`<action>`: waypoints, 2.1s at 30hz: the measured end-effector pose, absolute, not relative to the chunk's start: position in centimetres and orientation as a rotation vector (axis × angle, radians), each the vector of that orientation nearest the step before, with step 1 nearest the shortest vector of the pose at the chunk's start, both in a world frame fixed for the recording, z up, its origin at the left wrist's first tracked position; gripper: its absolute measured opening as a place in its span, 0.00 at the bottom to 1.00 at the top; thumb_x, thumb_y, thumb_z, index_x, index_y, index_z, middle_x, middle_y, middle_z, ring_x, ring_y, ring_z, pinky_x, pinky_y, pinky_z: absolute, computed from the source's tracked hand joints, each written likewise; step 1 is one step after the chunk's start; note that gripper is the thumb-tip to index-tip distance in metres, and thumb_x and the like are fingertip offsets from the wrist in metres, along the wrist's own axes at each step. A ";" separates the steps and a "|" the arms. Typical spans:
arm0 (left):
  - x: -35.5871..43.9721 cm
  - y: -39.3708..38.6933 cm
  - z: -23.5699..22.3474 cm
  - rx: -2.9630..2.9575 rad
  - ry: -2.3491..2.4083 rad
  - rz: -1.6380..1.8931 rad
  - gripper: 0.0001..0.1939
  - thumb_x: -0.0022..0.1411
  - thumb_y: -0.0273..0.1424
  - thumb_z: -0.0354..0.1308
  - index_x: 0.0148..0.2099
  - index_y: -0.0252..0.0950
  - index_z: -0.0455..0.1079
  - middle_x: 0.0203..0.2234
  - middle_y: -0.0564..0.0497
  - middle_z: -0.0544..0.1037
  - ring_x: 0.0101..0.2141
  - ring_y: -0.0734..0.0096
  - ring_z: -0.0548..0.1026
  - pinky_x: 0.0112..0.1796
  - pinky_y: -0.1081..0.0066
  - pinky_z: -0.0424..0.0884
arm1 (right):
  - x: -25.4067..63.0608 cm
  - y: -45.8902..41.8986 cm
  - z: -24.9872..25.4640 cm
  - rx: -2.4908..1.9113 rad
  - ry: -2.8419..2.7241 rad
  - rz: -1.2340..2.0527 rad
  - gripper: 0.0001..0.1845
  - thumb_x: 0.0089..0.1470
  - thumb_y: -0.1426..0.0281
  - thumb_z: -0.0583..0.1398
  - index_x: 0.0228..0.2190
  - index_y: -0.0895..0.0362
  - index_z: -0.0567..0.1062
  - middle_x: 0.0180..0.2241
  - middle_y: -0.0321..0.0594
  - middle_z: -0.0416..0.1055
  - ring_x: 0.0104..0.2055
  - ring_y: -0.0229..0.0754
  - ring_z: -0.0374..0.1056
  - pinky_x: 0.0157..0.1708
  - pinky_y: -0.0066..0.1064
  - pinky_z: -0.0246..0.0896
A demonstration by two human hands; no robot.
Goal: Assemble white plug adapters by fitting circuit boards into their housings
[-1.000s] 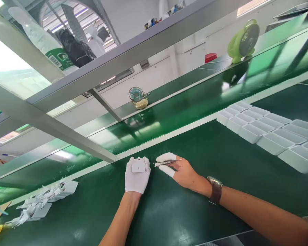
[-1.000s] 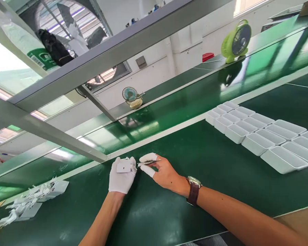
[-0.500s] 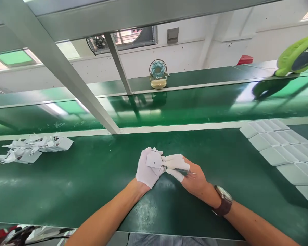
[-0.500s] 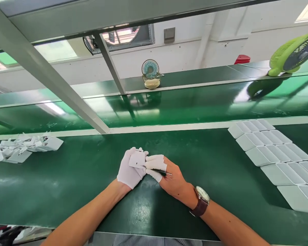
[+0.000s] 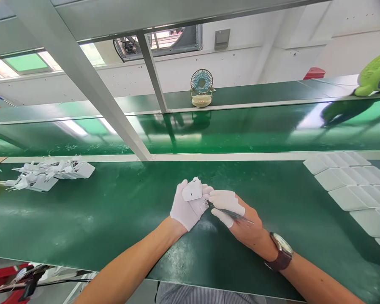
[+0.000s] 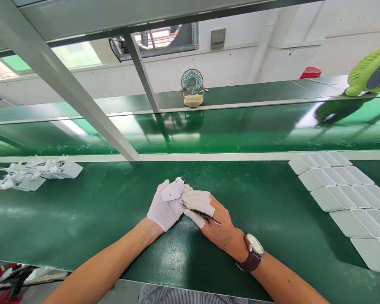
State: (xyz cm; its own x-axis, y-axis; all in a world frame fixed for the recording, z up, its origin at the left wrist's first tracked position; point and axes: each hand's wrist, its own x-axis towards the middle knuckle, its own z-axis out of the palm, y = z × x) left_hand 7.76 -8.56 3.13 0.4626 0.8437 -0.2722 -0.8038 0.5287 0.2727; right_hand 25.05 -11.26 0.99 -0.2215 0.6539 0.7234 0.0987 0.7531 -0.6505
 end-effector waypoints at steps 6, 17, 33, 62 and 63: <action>7.1 -8.6 2.6 0.206 0.567 1.022 0.18 0.70 0.42 0.55 0.48 0.31 0.73 0.40 0.42 0.77 0.35 0.65 0.75 0.37 0.66 0.73 | 25.1 -11.5 2.0 -0.538 -1.720 0.542 0.25 0.56 0.84 0.65 0.52 0.52 0.75 0.46 0.46 0.79 0.51 0.48 0.75 0.49 0.43 0.76; 5.5 -7.5 2.4 0.008 0.379 1.146 0.30 0.64 0.59 0.54 0.33 0.34 0.68 0.21 0.57 0.63 0.20 0.78 0.63 0.24 0.73 0.62 | 25.4 -12.0 1.9 -0.522 -1.785 0.525 0.24 0.55 0.85 0.65 0.52 0.56 0.75 0.47 0.48 0.79 0.50 0.44 0.76 0.50 0.37 0.76; 5.1 -8.2 3.2 0.156 0.394 1.124 0.18 0.65 0.43 0.56 0.38 0.31 0.73 0.30 0.48 0.69 0.25 0.73 0.66 0.29 0.70 0.64 | 25.4 -12.1 2.1 -0.494 -1.798 0.532 0.24 0.55 0.86 0.65 0.51 0.58 0.74 0.46 0.48 0.79 0.50 0.45 0.76 0.49 0.37 0.75; 6.9 -8.9 2.0 0.153 0.550 1.062 0.13 0.66 0.39 0.63 0.38 0.33 0.73 0.34 0.46 0.76 0.33 0.68 0.75 0.38 0.68 0.72 | 25.3 -11.9 0.8 -0.504 -1.894 0.574 0.30 0.57 0.87 0.62 0.58 0.53 0.72 0.50 0.48 0.78 0.60 0.55 0.70 0.52 0.50 0.74; 7.0 -8.9 1.9 0.155 0.553 1.062 0.13 0.66 0.39 0.63 0.38 0.32 0.73 0.34 0.47 0.76 0.33 0.69 0.75 0.38 0.69 0.72 | 25.2 -11.9 0.6 -0.515 -1.897 0.575 0.30 0.57 0.86 0.62 0.57 0.52 0.73 0.50 0.47 0.78 0.60 0.54 0.70 0.52 0.50 0.74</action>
State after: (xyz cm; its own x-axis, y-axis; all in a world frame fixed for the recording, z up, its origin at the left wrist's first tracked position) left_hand 7.04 -8.91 1.91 0.3664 0.8598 -0.3556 -0.7840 0.4911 0.3796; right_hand 25.22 -11.86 0.63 -0.3671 0.5891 0.7199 0.0902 0.7928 -0.6028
